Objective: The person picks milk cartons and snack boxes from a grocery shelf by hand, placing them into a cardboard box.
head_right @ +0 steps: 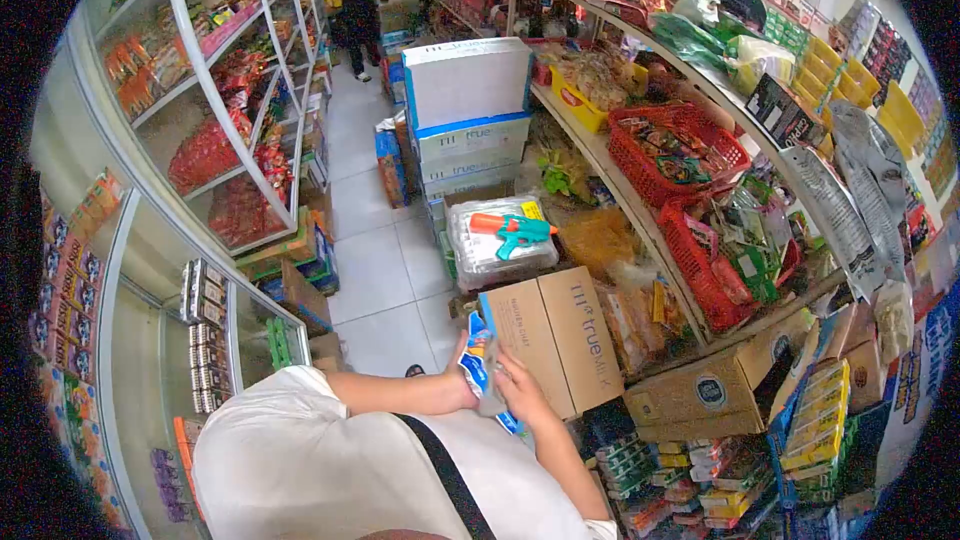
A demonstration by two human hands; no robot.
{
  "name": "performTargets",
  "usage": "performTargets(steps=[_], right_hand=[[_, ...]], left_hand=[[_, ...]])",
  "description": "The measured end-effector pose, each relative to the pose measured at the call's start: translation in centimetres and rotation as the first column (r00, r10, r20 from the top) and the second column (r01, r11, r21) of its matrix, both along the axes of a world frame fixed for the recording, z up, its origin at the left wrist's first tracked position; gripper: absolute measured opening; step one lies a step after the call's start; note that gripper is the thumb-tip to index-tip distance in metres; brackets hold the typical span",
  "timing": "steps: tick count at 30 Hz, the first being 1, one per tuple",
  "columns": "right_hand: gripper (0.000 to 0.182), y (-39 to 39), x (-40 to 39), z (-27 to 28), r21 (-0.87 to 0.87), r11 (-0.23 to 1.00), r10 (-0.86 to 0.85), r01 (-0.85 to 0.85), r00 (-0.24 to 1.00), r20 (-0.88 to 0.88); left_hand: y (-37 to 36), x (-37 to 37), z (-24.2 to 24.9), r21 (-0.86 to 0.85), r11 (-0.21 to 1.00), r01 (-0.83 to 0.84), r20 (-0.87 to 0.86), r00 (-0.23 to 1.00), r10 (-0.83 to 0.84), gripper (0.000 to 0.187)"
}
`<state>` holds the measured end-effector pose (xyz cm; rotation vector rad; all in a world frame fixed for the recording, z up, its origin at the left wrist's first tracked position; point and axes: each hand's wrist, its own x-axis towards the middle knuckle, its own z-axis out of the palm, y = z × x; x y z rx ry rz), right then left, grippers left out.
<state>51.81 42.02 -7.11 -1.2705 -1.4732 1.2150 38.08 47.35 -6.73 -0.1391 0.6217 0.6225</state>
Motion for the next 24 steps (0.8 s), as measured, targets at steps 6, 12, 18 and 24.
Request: performTargets(steps=[6,12,18,24], right_hand=[[0.042,1.3,2.2,-4.6,-0.431,0.898,-0.202,0.092,0.955,-0.218],[0.041,-1.6,1.9,-2.5,-0.404,0.914,-0.199,0.043,0.914,-0.353],[0.041,-3.0,0.7,1.3,-0.185,0.97,-0.192,0.159,0.965,-0.177],[0.042,-3.8,0.5,-1.3,-0.349,0.887,-0.402,0.302,0.876,-0.265]], left_hand=[[-0.3,1.0,1.1,-0.014,0.982,0.187,-0.056,0.981,-0.187,0.087],[0.6,0.9,0.7,-0.067,0.95,0.304,-0.056,0.95,-0.308,0.092],[1.2,2.3,0.2,-0.024,0.946,0.323,-0.071,0.943,-0.324,0.089],[1.0,2.5,1.6,-0.089,0.919,0.384,-0.125,0.911,-0.392,0.082]])
